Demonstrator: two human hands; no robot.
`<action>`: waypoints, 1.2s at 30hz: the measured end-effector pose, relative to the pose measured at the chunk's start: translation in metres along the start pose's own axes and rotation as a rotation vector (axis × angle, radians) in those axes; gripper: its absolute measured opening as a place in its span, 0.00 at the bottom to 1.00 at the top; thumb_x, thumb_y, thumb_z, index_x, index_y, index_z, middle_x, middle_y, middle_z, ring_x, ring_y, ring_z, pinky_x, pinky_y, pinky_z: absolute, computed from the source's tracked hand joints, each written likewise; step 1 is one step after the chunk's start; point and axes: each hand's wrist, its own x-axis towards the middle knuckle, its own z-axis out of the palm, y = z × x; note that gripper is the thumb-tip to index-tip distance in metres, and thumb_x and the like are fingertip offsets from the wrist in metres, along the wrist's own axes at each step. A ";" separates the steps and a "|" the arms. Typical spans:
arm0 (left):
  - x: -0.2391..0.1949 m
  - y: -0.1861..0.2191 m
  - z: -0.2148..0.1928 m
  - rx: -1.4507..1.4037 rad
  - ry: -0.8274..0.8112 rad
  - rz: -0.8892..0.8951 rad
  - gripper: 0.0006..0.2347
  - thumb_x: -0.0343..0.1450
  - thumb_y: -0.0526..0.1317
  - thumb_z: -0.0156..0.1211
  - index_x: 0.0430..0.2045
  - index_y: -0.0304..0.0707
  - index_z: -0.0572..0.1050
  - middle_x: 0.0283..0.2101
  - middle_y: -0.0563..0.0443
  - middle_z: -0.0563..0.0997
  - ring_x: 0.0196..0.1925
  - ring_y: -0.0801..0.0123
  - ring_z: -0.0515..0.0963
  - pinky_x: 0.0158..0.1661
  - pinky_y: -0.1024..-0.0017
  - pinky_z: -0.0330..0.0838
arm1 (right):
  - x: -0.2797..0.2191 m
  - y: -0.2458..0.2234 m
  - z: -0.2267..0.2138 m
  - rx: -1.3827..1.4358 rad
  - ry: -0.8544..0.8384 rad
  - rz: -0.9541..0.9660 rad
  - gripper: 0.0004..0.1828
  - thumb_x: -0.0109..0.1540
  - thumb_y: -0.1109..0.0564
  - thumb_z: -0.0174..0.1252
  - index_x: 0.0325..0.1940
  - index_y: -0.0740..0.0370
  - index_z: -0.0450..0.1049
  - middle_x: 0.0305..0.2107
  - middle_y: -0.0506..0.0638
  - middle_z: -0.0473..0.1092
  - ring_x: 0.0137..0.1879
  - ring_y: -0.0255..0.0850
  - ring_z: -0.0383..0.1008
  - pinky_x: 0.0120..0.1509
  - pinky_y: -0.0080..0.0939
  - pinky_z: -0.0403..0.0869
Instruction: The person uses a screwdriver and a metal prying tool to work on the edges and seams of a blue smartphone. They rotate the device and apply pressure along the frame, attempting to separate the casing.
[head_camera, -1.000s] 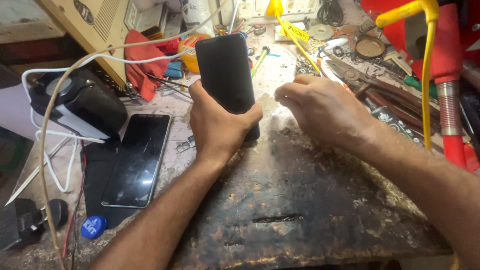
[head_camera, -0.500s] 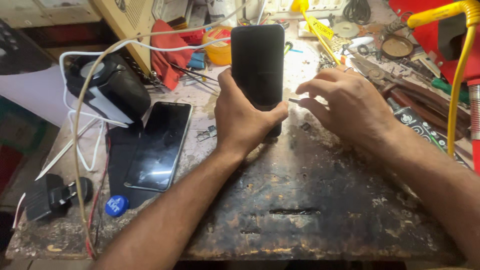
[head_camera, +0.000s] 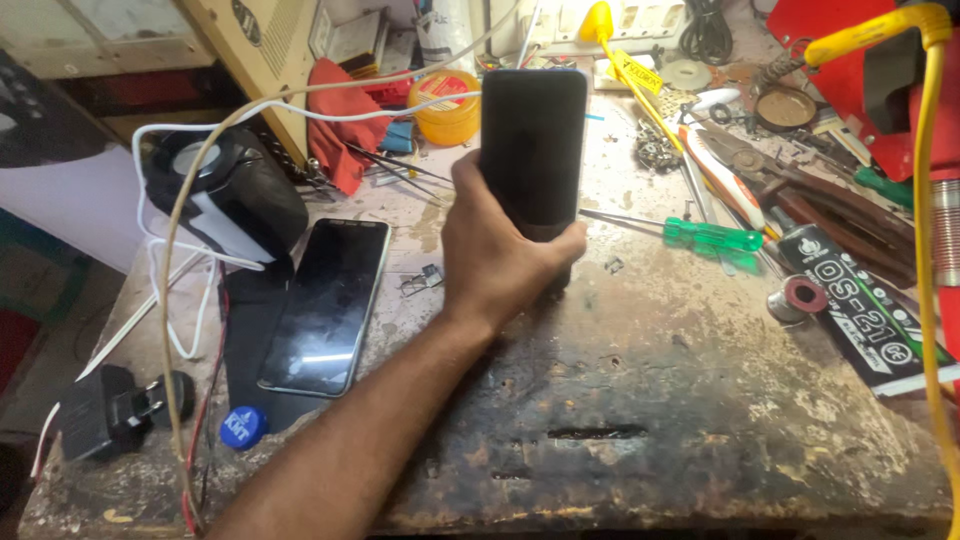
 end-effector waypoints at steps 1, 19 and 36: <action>-0.001 0.001 0.000 -0.010 -0.010 0.014 0.40 0.55 0.48 0.76 0.56 0.28 0.59 0.45 0.37 0.80 0.45 0.54 0.84 0.48 0.63 0.78 | -0.003 0.004 0.000 0.025 -0.045 0.037 0.06 0.56 0.58 0.63 0.36 0.59 0.81 0.32 0.51 0.79 0.35 0.40 0.80 0.41 0.42 0.78; 0.026 -0.027 -0.025 -1.098 0.220 -0.058 0.29 0.63 0.33 0.71 0.55 0.34 0.61 0.45 0.48 0.76 0.44 0.68 0.78 0.47 0.68 0.76 | 0.179 0.149 -0.049 -0.222 0.623 0.005 0.13 0.59 0.58 0.62 0.47 0.64 0.78 0.43 0.61 0.76 0.51 0.57 0.77 0.56 0.53 0.74; 0.011 -0.012 -0.014 -1.004 0.153 -0.120 0.30 0.61 0.33 0.72 0.54 0.33 0.59 0.46 0.47 0.74 0.46 0.70 0.76 0.48 0.69 0.75 | 0.095 0.138 -0.063 0.675 0.523 0.700 0.11 0.64 0.58 0.61 0.48 0.66 0.76 0.32 0.55 0.73 0.34 0.40 0.72 0.38 0.40 0.72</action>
